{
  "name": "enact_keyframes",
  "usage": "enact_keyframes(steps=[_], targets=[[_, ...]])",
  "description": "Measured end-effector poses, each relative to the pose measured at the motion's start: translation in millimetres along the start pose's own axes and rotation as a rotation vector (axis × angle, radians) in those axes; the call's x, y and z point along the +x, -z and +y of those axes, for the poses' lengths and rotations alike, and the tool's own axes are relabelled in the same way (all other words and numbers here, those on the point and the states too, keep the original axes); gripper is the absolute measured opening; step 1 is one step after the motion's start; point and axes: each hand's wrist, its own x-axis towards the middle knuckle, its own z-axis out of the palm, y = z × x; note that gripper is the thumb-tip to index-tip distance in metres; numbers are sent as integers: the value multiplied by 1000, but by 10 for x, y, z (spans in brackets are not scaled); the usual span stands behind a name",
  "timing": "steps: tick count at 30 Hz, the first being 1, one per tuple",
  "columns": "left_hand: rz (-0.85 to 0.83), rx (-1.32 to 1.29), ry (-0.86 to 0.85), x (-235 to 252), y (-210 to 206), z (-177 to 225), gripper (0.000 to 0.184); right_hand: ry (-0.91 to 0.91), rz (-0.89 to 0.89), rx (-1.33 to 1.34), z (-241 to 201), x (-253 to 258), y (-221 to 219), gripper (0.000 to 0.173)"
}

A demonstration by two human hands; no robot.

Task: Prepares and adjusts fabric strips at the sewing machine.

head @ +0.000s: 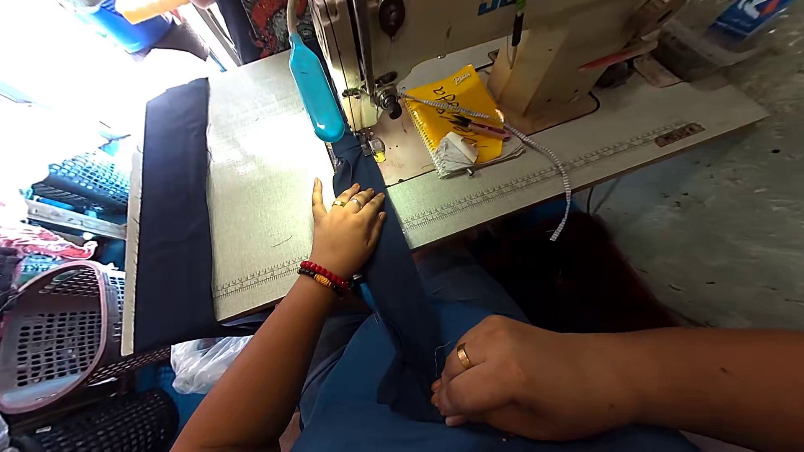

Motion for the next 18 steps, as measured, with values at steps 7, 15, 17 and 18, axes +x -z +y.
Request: enact_keyframes(steps=[7, 15, 17, 18], targets=[[-3, 19, 38, 78, -36, -113, 43, -18, 28, -6, 107, 11, 15, 22], [1, 16, 64, 104, -4, -123, 44, -63, 71, 73, 372, -4, -21, 20], [7, -5, 75, 95, -1, -125, 44, -70, 77, 68, 430, 2, -35, 20], [5, -22, 95, 92, 4, -129, 45, -69, 74, 56, 454, 8, -39, 20]])
